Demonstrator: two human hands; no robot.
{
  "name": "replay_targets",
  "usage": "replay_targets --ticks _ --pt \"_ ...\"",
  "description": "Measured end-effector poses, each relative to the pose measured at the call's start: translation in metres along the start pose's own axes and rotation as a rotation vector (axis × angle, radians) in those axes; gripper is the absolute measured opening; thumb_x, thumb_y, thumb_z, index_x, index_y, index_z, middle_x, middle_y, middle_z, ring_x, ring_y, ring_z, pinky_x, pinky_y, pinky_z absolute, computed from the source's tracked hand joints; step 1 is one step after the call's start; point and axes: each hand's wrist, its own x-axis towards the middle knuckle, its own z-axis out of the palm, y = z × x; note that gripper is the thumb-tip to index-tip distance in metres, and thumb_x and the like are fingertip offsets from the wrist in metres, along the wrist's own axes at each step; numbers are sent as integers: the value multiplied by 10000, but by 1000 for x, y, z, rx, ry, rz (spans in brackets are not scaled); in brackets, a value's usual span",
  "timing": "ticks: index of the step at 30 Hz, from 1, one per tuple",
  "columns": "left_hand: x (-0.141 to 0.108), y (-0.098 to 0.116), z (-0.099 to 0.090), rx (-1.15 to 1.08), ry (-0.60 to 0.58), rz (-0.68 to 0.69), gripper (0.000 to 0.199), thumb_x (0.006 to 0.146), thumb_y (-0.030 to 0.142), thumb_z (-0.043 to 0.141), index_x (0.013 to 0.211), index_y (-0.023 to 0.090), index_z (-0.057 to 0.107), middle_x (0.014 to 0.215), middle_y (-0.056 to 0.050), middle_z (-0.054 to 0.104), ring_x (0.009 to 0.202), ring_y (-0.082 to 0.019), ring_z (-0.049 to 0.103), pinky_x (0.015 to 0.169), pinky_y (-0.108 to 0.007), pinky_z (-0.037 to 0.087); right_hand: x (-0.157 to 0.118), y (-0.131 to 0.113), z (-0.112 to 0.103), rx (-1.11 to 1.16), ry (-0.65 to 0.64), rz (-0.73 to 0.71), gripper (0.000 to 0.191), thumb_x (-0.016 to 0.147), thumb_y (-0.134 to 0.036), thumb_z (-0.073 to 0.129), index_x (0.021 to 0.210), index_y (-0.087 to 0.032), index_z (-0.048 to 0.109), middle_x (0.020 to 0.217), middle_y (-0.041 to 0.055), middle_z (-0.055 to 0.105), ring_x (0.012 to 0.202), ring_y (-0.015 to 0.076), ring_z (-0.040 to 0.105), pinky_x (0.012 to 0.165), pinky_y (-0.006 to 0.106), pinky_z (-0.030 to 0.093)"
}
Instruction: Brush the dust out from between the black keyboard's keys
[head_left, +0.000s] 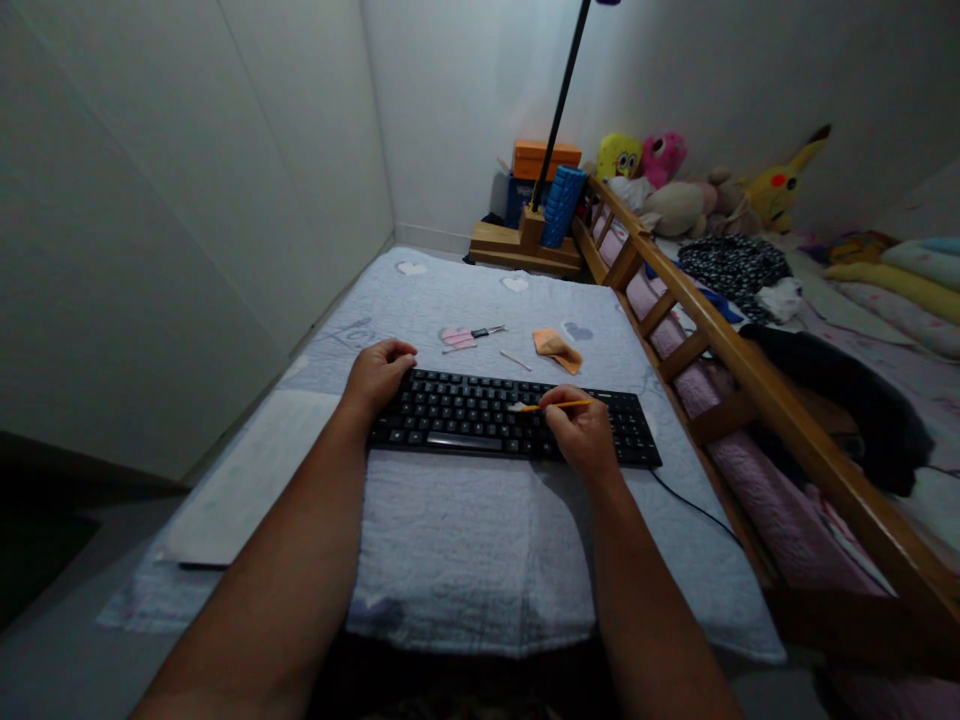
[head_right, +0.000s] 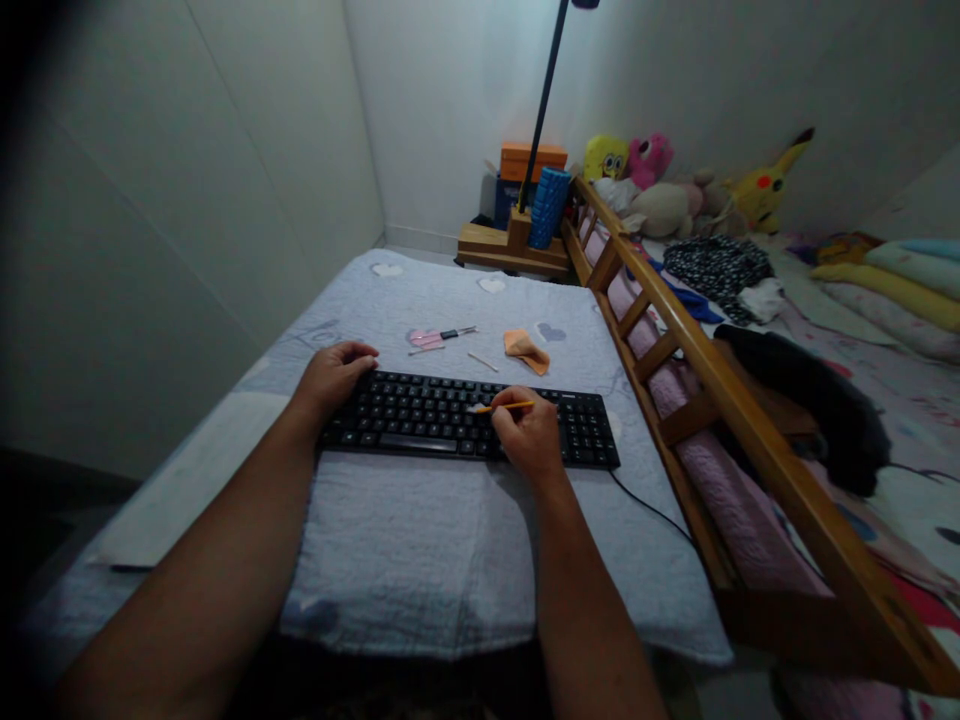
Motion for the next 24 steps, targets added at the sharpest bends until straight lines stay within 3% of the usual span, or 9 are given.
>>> replay_targets --ticks 4,9,17,24 --pt "1 -2 0 0 -5 8 270 639 375 667 831 192 718 761 -19 673 773 -213 598 783 -344 454 -1 -3 -3 55 -48 64 117 663 -292 535 646 -220 625 514 -34 461 494 137 398 500 285 306" --pt "4 -7 0 10 -5 35 284 645 388 659 840 191 721 766 -21 675 774 -215 603 785 -343 450 -1 -3 -7 125 -68 102 109 628 -271 521 596 -214 608 487 -41 422 466 116 350 488 273 257" --pt "3 -5 -1 12 -8 20 281 645 387 663 842 194 720 764 -19 674 770 -213 599 778 -343 458 2 4 -9 165 25 38 131 735 -290 563 683 -212 656 549 -24 500 539 153 463 555 297 362" --pt "3 -4 0 16 -7 25 272 646 379 662 837 196 724 762 -19 672 772 -216 600 792 -350 459 3 4 -2 33 80 -3 136 769 -319 602 795 -225 697 763 28 663 750 221 620 738 371 486"
